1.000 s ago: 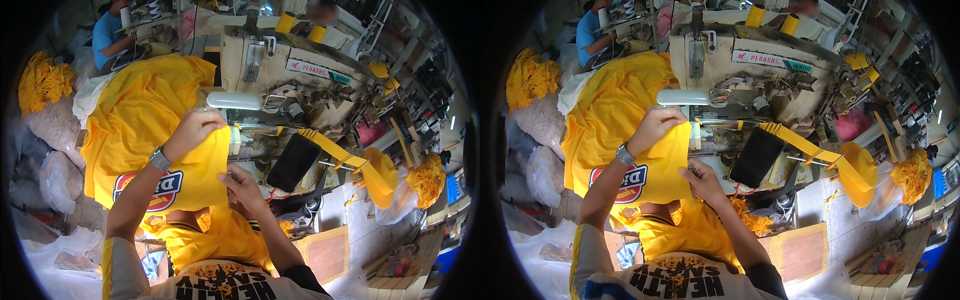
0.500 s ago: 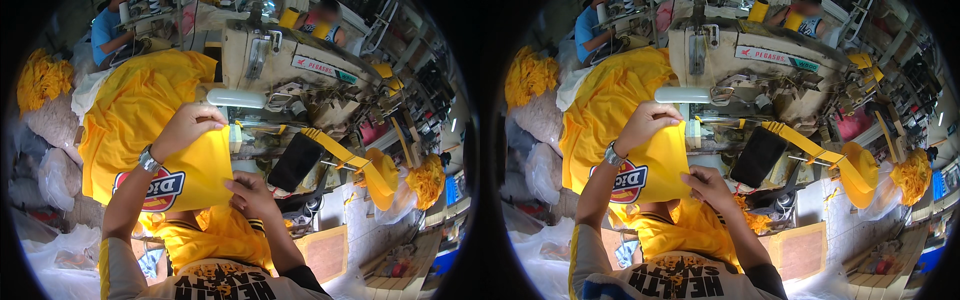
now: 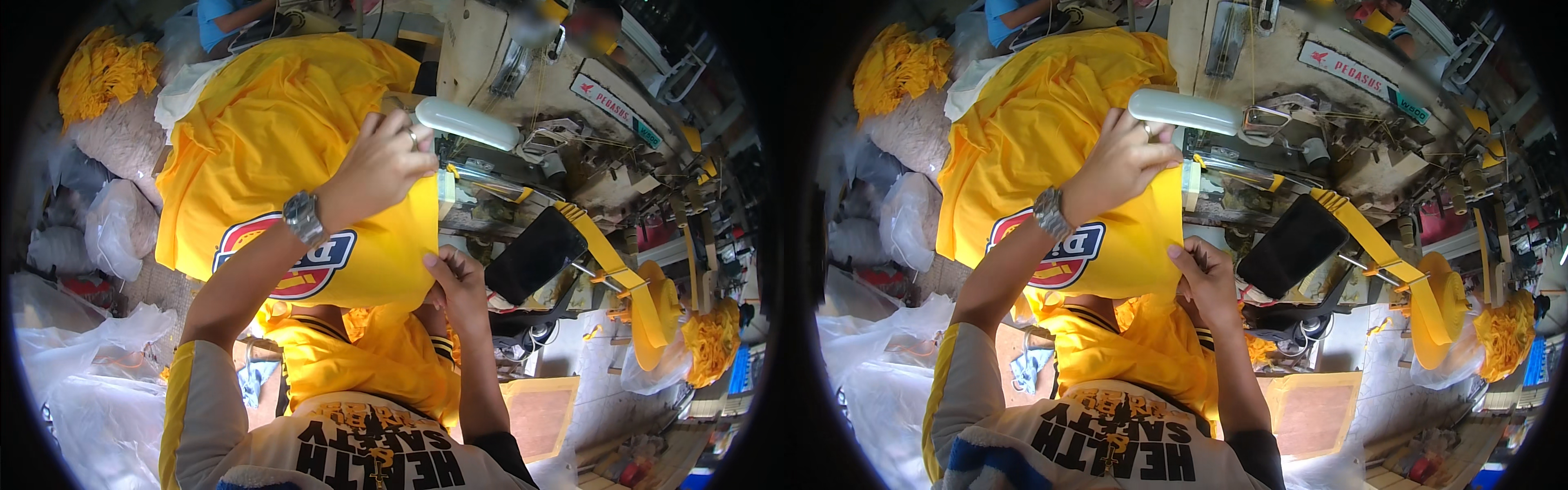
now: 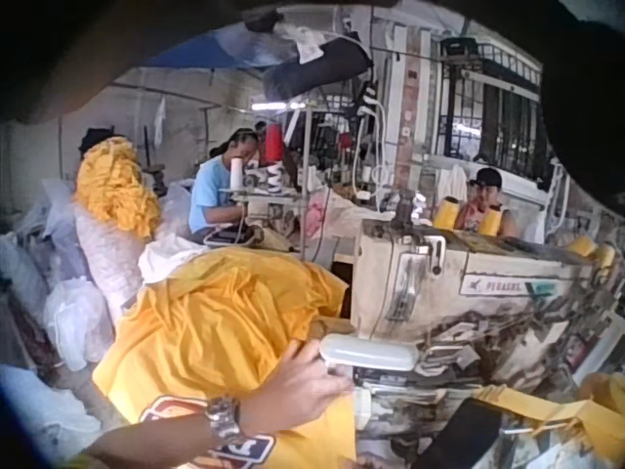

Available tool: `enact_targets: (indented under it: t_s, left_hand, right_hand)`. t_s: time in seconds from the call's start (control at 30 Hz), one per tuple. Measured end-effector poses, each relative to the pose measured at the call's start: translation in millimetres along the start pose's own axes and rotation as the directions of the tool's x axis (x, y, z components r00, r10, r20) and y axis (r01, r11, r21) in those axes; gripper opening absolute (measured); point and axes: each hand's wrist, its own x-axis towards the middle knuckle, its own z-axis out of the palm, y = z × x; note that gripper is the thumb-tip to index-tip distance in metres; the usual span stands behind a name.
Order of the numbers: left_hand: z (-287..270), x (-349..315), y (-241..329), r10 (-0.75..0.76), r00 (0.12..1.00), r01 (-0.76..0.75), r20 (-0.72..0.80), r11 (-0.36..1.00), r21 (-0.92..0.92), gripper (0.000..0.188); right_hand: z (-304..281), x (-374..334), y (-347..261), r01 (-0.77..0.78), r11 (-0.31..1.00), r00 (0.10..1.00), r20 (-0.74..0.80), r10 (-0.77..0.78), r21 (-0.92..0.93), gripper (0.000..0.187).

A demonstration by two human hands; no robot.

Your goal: The person works with yellow fabric at a sewing machine, folding edges and using a small thread-cutting tool by hand.

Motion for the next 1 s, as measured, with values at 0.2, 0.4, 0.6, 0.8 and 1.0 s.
enact_targets:
  t_s: [0.2,0.4,0.6,0.8,1.0]
  left_hand:
    - [-6.3,-22.7,46.8,-0.125,0.991,0.128,0.052,0.991,-0.046,0.035]
    - [11.1,-14.7,43.7,-0.077,0.997,0.077,0.011,0.997,0.013,0.034]
    - [13.2,-15.5,46.0,-0.123,0.992,0.125,-0.022,0.986,0.113,0.029]
    - [14.2,-13.2,48.3,-0.14,0.989,0.143,-0.041,0.985,0.094,0.024]
    - [15.3,-13.6,48.4,-0.132,0.989,0.137,-0.062,0.987,0.08,0.022]
  right_hand:
    - [-0.1,-10.8,-7.1,-0.001,1.0,1.0,0.002,0.001,0.027,0.021]
    - [-2.3,-11.7,-8.2,0.041,0.997,0.992,-0.121,-0.033,0.063,0.016]
    - [-6.9,-3.0,0.2,0.06,0.994,0.992,-0.113,-0.049,0.093,0.015]
    - [-8.8,-5.3,1.2,0.07,0.994,0.991,-0.121,-0.061,0.078,0.014]
    - [-7.2,-1.6,3.9,0.086,0.992,0.989,-0.131,-0.074,0.09,0.014]
